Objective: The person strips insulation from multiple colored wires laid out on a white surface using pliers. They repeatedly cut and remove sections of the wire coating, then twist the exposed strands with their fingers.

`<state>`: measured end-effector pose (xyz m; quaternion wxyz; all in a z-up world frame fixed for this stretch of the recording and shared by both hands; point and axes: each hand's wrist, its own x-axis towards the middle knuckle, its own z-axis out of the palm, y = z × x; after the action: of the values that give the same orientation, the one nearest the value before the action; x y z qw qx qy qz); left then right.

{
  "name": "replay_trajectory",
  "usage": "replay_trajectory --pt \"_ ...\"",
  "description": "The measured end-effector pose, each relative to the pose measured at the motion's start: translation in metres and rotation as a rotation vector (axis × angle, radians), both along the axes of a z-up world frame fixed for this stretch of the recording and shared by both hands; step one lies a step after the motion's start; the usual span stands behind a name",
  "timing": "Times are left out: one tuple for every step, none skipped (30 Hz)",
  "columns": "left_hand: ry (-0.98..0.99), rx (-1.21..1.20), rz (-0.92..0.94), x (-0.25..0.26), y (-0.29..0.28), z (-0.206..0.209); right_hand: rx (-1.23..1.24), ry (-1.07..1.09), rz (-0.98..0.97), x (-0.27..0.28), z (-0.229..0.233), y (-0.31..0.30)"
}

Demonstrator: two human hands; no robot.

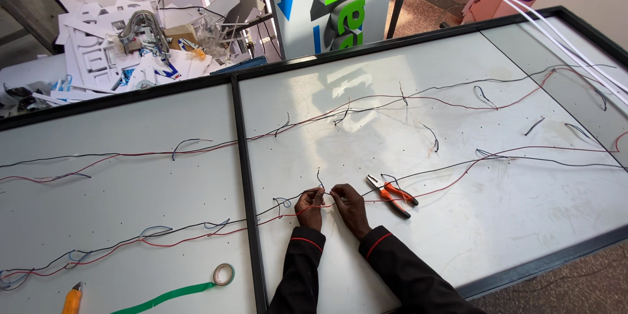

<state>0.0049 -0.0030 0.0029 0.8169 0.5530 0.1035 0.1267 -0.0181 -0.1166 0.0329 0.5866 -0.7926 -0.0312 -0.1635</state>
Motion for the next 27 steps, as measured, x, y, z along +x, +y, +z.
replay_trajectory --pt "0.009 0.004 -0.013 -0.001 -0.001 0.000 0.004 0.009 -0.013 -0.001 0.001 0.000" --pt "0.011 -0.001 -0.006 -0.003 -0.001 0.000 0.012 -0.012 -0.001 -0.003 0.003 0.000" --pt "0.004 -0.006 0.005 0.003 -0.002 0.002 0.020 -0.042 0.014 0.003 0.007 0.000" --pt "0.003 -0.002 -0.004 0.002 -0.002 0.001 0.024 -0.043 0.005 0.001 0.006 0.000" --pt "0.016 -0.012 -0.002 0.002 -0.001 0.001 -0.024 -0.072 0.013 0.001 0.006 0.001" --pt "0.028 -0.022 0.001 0.001 0.000 0.000 -0.071 -0.100 0.021 0.000 0.006 0.002" --pt "0.029 -0.020 -0.005 0.001 0.001 0.000 -0.069 -0.099 0.015 0.002 0.006 0.001" --pt "0.032 -0.010 -0.013 0.001 0.002 0.000 -0.105 -0.052 0.032 0.004 0.006 0.001" --pt "0.036 -0.004 -0.018 0.000 0.003 0.000 -0.145 -0.004 0.052 0.005 0.006 -0.001" --pt "0.037 -0.004 -0.020 -0.001 0.002 0.000 -0.145 -0.003 0.050 0.007 0.006 -0.002" --pt "0.033 0.027 -0.018 -0.001 0.003 0.000 -0.187 0.045 0.089 0.010 0.007 -0.003" --pt "0.028 0.059 -0.016 0.000 0.003 0.001 -0.230 0.093 0.128 0.013 0.007 -0.004" --pt "0.027 0.057 -0.014 0.000 0.002 0.001 -0.231 0.091 0.130 0.015 0.008 -0.007" --pt "0.016 0.043 -0.012 -0.001 0.001 0.001 -0.220 0.115 0.172 0.017 0.009 -0.009" --pt "0.008 0.030 -0.012 -0.003 0.001 0.001 -0.207 0.141 0.211 0.018 0.008 -0.011" --pt "0.009 0.030 -0.013 -0.002 0.001 0.001 -0.206 0.142 0.211 0.018 0.009 -0.011" --pt "0.000 0.024 -0.012 -0.002 0.001 0.001 -0.246 0.140 0.250 0.018 0.009 -0.012" --pt "-0.009 0.019 -0.011 -0.002 0.001 0.001 -0.286 0.137 0.290 0.018 0.010 -0.014" --pt "-0.010 0.019 -0.011 -0.002 0.000 0.001 -0.286 0.137 0.290 0.021 0.012 -0.015" --pt "-0.019 0.006 -0.025 -0.003 0.000 0.002 -0.198 0.231 0.327 0.023 0.014 -0.016" --pt "-0.029 -0.008 -0.036 -0.002 -0.001 0.002 -0.111 0.324 0.365 0.026 0.016 -0.018" --pt "-0.031 -0.008 -0.034 -0.002 -0.001 0.004 -0.112 0.322 0.367 0.027 0.017 -0.019" --pt "-0.036 0.019 -0.056 -0.002 0.000 0.006 -0.043 0.431 0.371 0.028 0.018 -0.019" --pt "-0.041 0.046 -0.078 -0.003 0.001 0.008 0.026 0.540 0.375 0.029 0.019 -0.019" --pt "-0.043 0.047 -0.082 -0.002 0.001 0.008 0.028 0.537 0.372 0.029 0.021 -0.021" --pt "-0.049 0.038 -0.097 -0.002 0.001 0.008 0.051 0.589 0.396 0.029 0.022 -0.023" --pt "-0.054 0.027 -0.111 -0.001 0.000 0.007 0.072 0.643 0.421 0.029 0.024 -0.026"
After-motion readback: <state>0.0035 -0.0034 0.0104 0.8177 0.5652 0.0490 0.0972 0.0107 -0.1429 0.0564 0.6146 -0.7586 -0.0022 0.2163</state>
